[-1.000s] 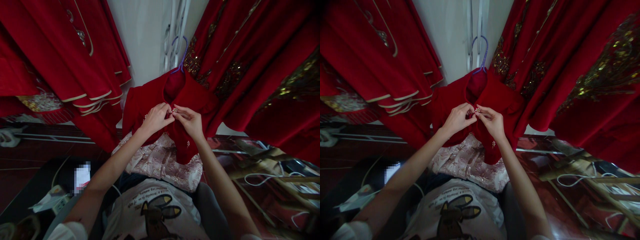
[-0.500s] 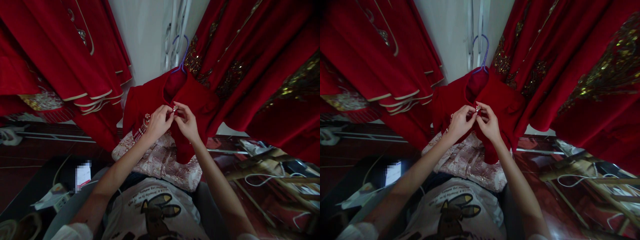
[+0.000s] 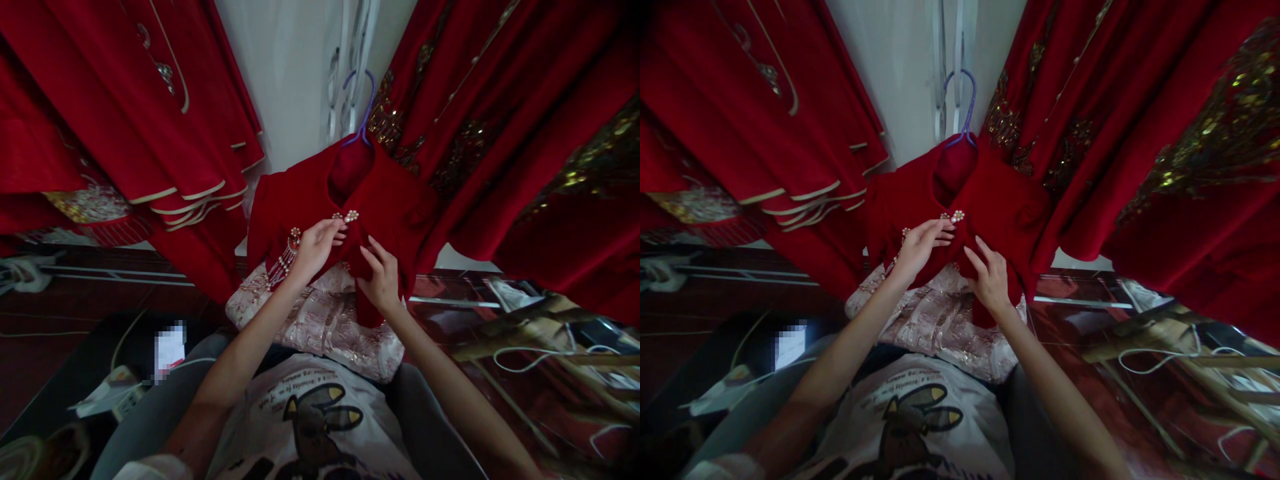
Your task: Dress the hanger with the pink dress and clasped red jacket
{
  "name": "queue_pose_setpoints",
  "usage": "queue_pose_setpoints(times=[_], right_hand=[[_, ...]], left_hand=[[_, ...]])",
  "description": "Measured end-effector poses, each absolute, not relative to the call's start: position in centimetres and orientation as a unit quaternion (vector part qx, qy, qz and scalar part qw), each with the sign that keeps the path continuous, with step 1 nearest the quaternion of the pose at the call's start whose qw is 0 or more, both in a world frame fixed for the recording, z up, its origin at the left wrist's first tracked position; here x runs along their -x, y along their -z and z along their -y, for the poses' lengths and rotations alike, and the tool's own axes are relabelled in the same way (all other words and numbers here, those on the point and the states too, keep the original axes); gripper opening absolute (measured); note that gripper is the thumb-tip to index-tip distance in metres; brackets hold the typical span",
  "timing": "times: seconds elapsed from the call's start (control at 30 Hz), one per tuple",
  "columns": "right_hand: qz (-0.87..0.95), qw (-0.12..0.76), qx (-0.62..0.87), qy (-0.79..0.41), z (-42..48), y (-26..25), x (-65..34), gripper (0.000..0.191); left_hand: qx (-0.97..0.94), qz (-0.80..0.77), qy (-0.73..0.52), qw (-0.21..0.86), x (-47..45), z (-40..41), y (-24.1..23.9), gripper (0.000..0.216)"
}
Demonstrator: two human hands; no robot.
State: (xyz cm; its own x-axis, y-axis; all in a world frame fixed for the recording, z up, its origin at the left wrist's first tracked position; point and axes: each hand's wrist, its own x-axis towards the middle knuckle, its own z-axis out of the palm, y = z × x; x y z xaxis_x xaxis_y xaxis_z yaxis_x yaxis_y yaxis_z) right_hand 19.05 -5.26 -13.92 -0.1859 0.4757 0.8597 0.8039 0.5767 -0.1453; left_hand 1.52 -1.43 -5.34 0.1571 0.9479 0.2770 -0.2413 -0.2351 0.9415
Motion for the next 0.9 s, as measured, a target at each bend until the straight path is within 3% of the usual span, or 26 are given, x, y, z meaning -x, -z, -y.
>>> queue_pose_setpoints(times=[0.2, 0.33, 0.43, 0.53, 0.6, 0.7, 0.8, 0.9], right_hand=[[0.6, 0.645, 0.47, 0.047, 7.2, 8.3, -19.8, 0.018], [0.568, 0.684, 0.457, -0.028, 8.9, 3.9, -19.2, 0.008], [0.597, 0.667, 0.439, -0.083, 10.1, 2.6, -18.2, 0.011], [0.672, 0.59, 0.426, -0.14, 10.9, 2.7, -17.4, 0.027], [0.726, 0.521, 0.415, -0.172, 11.1, 3.2, -16.9, 0.035], [0.782, 0.437, 0.392, -0.208, 10.7, 4.0, -16.1, 0.031], [0.766, 0.433, 0.393, -0.267, 9.3, 5.2, -14.4, 0.021], [0.695, 0.484, 0.393, -0.359, 7.0, 6.6, -12.6, 0.027]], left_hand=[[-0.521, -0.323, -0.539, 0.578, -2.4, 2.1, 6.1, 0.043], [-0.55, -0.297, -0.517, 0.585, -3.2, 2.2, 6.9, 0.043], [-0.579, -0.287, -0.49, 0.585, -3.2, 2.7, 6.9, 0.043], [-0.62, -0.3, -0.452, 0.566, -1.7, 3.6, 6.8, 0.037], [-0.654, -0.33, -0.449, 0.512, 0.3, 3.9, 6.8, 0.029], [-0.658, -0.416, -0.514, 0.36, 3.6, 3.5, 7.1, 0.018], [-0.629, -0.487, -0.562, 0.227, 5.8, 2.4, 7.9, 0.012], [-0.633, -0.495, -0.553, 0.221, 6.2, 1.6, 8.9, 0.019]])
